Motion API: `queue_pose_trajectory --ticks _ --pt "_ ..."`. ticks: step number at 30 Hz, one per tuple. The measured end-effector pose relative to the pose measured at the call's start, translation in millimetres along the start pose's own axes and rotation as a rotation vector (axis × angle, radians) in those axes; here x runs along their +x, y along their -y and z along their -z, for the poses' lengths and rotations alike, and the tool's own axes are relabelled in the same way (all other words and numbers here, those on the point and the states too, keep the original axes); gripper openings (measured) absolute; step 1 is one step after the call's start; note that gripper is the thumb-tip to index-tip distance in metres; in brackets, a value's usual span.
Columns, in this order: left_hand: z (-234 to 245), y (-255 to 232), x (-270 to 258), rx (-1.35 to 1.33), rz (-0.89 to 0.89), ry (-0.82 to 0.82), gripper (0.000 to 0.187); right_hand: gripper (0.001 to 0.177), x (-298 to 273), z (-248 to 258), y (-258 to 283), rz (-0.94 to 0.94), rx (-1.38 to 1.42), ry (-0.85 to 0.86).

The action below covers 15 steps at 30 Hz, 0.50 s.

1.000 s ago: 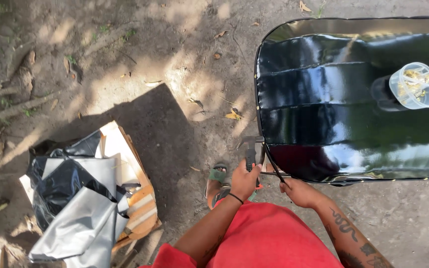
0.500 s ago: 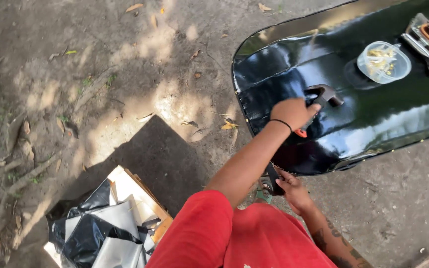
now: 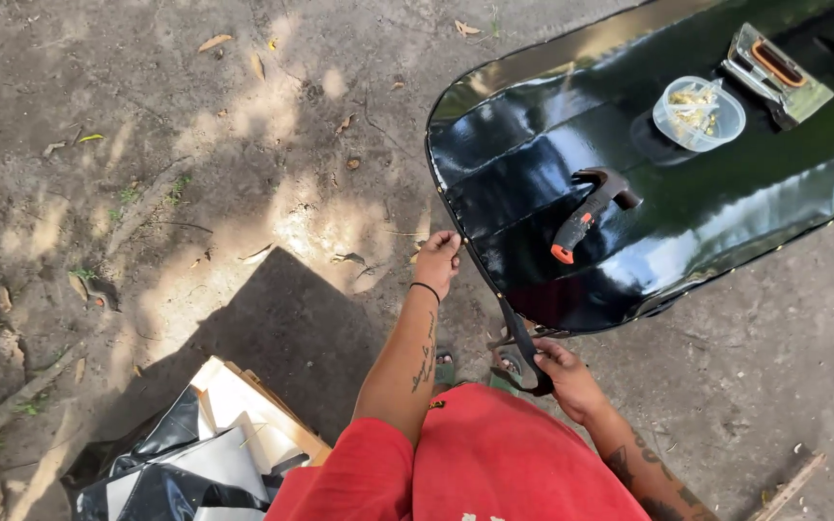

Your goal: Hammering decorative or functional tacks into black material to secure it to a furniture frame.

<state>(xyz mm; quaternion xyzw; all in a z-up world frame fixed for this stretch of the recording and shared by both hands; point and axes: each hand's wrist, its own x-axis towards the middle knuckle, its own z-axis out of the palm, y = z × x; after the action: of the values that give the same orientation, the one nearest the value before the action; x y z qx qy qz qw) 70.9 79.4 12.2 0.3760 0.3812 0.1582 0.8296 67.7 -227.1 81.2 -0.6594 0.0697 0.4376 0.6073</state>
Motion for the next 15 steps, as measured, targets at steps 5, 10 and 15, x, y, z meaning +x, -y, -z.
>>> queue_pose_trajectory --ticks 5,10,15 --pt "2 -9 -1 0.004 -0.038 -0.042 0.010 0.043 2 4 -7 0.026 -0.006 -0.012" --pt "2 -18 2 -0.060 -0.032 -0.154 0.013 0.034 -4 3 -10 0.036 -0.059 -0.037" --pt "16 -29 3 -0.406 -0.019 -0.349 0.014 0.025 15 18 -31 0.015 -0.092 -0.063"
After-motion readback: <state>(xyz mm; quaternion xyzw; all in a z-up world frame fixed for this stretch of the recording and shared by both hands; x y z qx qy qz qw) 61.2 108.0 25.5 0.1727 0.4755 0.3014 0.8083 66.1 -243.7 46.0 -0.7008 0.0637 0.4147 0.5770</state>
